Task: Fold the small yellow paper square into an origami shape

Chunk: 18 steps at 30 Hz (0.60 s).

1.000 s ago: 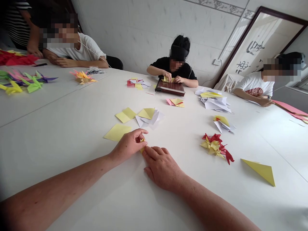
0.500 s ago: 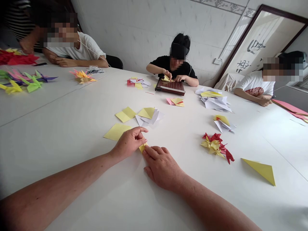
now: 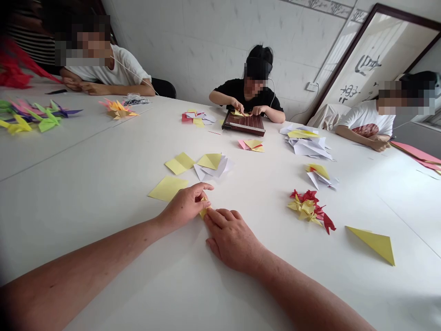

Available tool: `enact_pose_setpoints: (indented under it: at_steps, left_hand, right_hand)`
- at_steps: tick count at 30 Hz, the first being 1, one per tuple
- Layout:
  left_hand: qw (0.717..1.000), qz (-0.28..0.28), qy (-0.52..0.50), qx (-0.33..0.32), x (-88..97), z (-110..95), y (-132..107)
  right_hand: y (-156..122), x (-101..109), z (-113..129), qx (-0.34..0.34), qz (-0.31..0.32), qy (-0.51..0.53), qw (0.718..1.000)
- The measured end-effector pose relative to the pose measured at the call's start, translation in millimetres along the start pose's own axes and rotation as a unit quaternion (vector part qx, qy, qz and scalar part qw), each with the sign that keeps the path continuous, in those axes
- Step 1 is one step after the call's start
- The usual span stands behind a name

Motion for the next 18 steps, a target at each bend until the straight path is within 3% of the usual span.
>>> enact_pose_setpoints:
  at_steps: [8,14,18]
  left_hand:
    - [1.0,-0.025,-0.018,-0.001,6.5,-3.2,-5.6]
    - [0.995,-0.017,0.094,0.027,10.7,-2.1,-18.3]
    - [0.993,-0.018,0.105,0.05,8.4,-7.0,-15.7]
  right_hand:
    - [0.2,1.4,1.4,-0.007,0.001,0.008,1.0]
    - [0.7,0.0,0.5,-0.004,0.002,0.024,1.0]
    - [5.5,0.4,1.8,-0.003,-0.002,0.044,0.999]
Point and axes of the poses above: each hand's wrist, its own y-axis towards the middle knuckle, its own x-axis out of the back of the hand, z = x × y, the point moved 1 cm from there along y, towards the middle knuckle, and after that the axes turned 2 degrees about y, right-handed, at the moved point
